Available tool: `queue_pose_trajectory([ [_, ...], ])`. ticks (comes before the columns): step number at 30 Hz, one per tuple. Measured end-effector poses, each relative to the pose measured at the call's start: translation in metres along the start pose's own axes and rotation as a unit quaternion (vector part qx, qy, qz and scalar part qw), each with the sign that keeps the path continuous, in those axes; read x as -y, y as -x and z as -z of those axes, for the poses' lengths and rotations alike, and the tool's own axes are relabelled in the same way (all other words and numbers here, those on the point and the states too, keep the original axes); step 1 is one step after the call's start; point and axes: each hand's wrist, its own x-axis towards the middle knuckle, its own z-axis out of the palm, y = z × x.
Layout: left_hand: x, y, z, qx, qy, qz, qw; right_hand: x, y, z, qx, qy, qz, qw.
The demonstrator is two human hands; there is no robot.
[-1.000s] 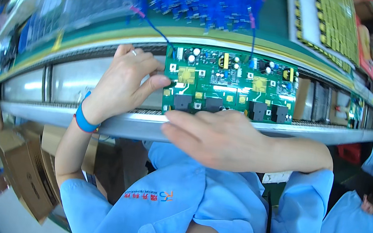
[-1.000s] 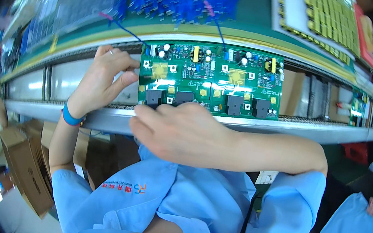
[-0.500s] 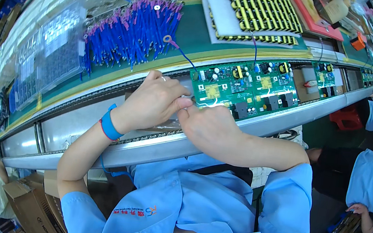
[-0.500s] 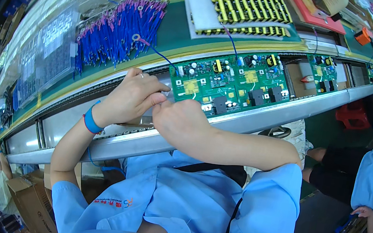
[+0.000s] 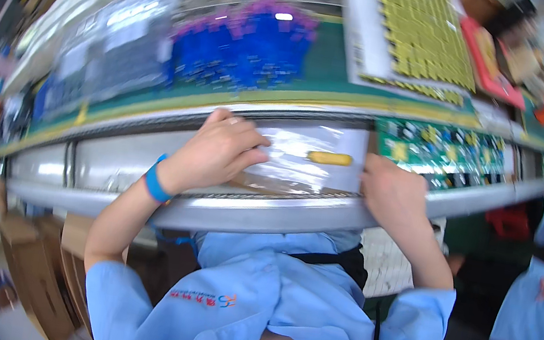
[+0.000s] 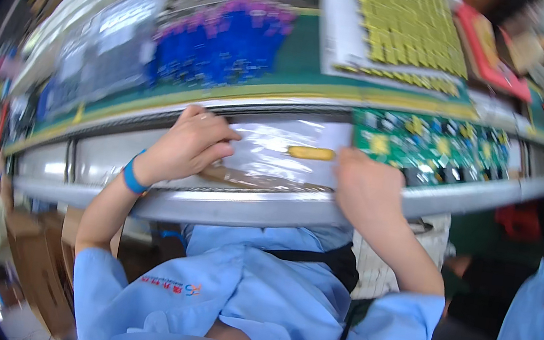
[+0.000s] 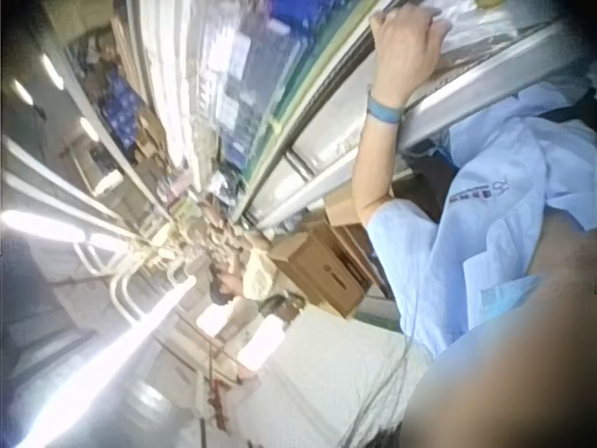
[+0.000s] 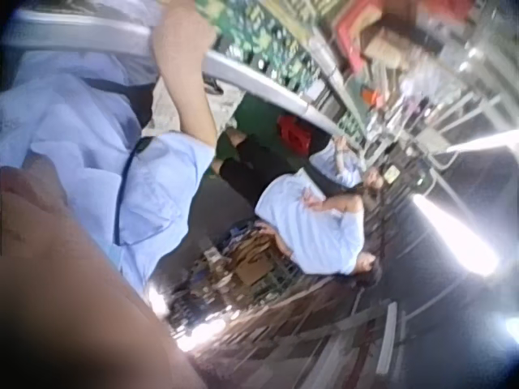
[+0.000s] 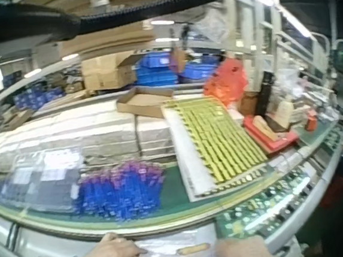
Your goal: Assembling electronic components onto printed circuit boards at a factory workstation.
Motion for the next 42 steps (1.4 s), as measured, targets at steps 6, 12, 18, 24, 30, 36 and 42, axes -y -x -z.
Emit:
queue_pose_trajectory([
  [6, 0.014, 0.042, 0.031, -0.123, -0.037, 0.057, 0.99, -0.009, 0.007, 0.01, -0.033, 0.016, -0.023, 0.999],
  [12, 0.065, 0.106, 0.065, -0.411, 0.083, 0.242, 0.875, -0.043, 0.008, 0.004, -0.025, 0.055, -0.072, 0.996],
  [18, 0.117, 0.191, 0.084, -0.56, 0.5, 0.296, 0.591, -0.085, 0.009, 0.006, -0.032, 0.1, -0.113, 0.988],
  [24, 0.139, 0.182, 0.083, -0.614, 0.57, 0.242, 0.489, -0.125, 0.02, 0.004, -0.034, 0.114, -0.201, 0.972],
  [30, 0.172, 0.184, 0.088, -0.63, 0.488, 0.27, 0.54, -0.118, 0.021, 0.008, -0.019, 0.108, -0.222, 0.969],
  [36, 0.178, 0.178, 0.087, -0.672, 0.421, 0.269, 0.548, -0.1, 0.014, 0.01, -0.045, 0.073, -0.199, 0.976],
  [42, 0.145, 0.158, 0.094, -0.601, -0.154, 0.196, 0.759, -0.08, 0.006, 0.014, -0.068, 0.034, -0.156, 0.985],
])
